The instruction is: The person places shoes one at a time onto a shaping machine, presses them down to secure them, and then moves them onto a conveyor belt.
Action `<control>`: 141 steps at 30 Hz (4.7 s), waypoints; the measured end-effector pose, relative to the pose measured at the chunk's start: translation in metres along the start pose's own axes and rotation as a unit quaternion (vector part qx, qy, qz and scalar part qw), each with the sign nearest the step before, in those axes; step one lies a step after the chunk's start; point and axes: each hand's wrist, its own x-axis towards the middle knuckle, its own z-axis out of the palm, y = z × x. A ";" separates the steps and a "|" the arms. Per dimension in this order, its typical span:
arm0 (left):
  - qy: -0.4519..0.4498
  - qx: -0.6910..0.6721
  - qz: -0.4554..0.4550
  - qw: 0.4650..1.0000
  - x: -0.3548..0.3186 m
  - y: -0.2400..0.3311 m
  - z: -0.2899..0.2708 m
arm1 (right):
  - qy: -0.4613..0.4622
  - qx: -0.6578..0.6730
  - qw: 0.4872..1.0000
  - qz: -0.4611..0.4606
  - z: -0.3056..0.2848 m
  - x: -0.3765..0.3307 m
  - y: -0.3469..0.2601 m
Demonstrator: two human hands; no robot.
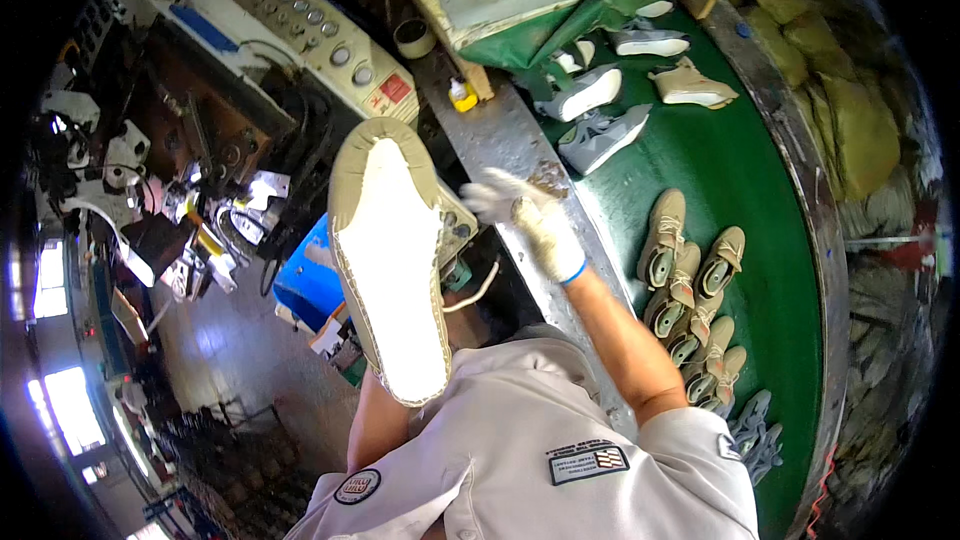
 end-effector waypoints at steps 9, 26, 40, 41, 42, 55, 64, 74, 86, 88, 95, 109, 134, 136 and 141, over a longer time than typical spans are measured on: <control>-0.169 0.072 -0.181 0.966 0.023 -0.040 0.025 | 0.124 0.168 0.976 -0.058 0.057 -0.007 -0.036; 0.098 0.961 0.214 0.142 -0.016 0.081 -0.074 | 0.244 -0.684 0.529 0.438 -0.433 -0.121 -0.069; 0.034 0.976 0.201 0.080 0.016 0.048 -0.038 | 0.636 -0.283 0.701 0.155 -0.656 0.127 -0.012; 0.036 0.976 0.196 0.091 0.021 0.050 -0.040 | 0.664 -0.261 0.693 0.097 -0.675 0.142 -0.006; 0.058 0.978 0.184 0.080 0.013 0.051 -0.047 | 0.704 -0.236 0.660 0.118 -0.681 0.162 0.005; 0.139 0.950 0.173 0.219 0.021 0.061 -0.072 | 0.174 0.210 0.957 -0.100 -0.403 0.050 -0.023; -0.019 0.425 0.073 0.902 0.119 0.056 0.061 | 0.024 0.357 0.922 0.152 -0.036 0.047 0.037; 0.128 0.349 0.194 0.908 0.025 0.219 -0.061 | -0.064 0.072 0.973 0.211 0.192 0.103 0.088; 0.238 0.210 0.385 0.867 -0.010 0.308 -0.101 | -0.080 0.045 0.977 0.190 0.299 0.167 0.182; 0.226 0.208 0.406 0.860 -0.008 0.321 -0.104 | -0.080 0.066 0.980 0.168 0.314 0.175 0.190; 0.179 0.180 0.427 0.868 0.015 0.333 -0.124 | -0.042 0.117 0.983 0.133 0.328 0.195 0.250; 0.139 0.192 0.295 0.925 0.012 0.281 -0.144 | 0.054 0.035 0.990 0.125 0.330 0.190 0.268; 0.238 0.270 0.315 0.878 0.028 0.277 -0.169 | 0.100 -0.003 0.978 0.185 0.312 0.179 0.285; 0.247 0.318 0.328 0.855 0.016 0.275 -0.172 | 0.092 -0.023 0.982 0.161 0.286 0.167 0.292; 0.301 0.327 0.377 0.813 -0.026 0.248 -0.162 | 0.032 0.146 0.969 0.195 0.188 0.108 0.233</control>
